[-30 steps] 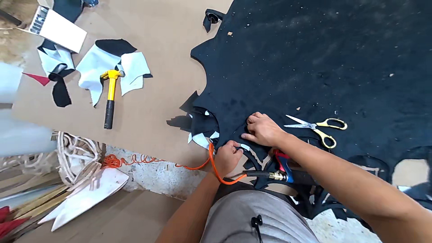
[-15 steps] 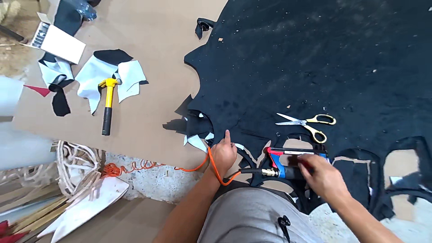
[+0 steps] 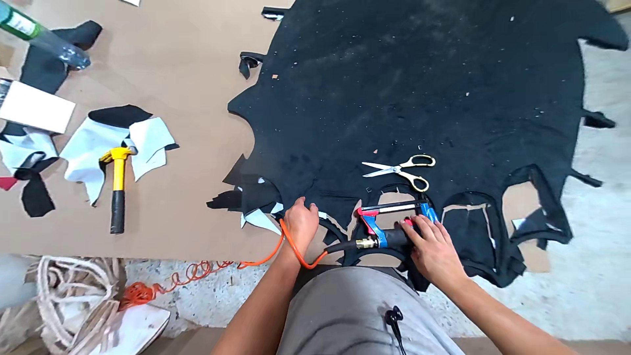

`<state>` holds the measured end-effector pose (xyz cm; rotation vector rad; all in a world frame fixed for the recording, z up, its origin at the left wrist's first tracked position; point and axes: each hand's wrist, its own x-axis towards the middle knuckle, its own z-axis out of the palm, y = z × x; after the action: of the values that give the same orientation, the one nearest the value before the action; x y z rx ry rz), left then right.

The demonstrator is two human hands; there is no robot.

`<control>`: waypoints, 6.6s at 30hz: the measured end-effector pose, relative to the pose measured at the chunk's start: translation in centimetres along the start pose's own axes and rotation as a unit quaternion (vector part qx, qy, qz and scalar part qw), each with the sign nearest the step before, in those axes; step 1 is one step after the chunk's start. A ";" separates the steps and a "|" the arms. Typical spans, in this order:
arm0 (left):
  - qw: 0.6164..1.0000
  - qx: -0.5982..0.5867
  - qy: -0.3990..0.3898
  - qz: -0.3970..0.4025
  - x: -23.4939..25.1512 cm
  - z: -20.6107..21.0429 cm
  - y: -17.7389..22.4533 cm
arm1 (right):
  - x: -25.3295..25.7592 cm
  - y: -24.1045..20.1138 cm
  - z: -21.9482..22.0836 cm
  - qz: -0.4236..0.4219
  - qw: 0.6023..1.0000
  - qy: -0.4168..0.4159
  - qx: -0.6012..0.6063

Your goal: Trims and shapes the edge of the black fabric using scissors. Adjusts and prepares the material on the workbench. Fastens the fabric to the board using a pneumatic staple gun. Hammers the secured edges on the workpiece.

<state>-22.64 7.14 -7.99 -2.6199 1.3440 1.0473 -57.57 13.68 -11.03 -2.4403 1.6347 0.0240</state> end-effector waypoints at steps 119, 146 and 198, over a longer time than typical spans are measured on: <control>0.870 -0.063 0.220 0.436 7.1 2.9 -14.2 | 14.9 -20.0 1.8 -0.083 0.802 0.100 0.583; 0.853 -0.120 0.232 0.452 6.9 2.6 -14.4 | 14.0 -23.1 0.4 -0.023 0.851 0.088 0.517; 0.763 -0.631 -0.071 -0.121 1.1 0.1 -11.9 | 31.1 -12.5 -5.9 -0.228 0.811 -0.531 0.089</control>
<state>-13.61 13.82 -11.97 -3.0765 0.0691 2.6760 -34.63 -11.24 -7.21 -1.9358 0.5119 0.9214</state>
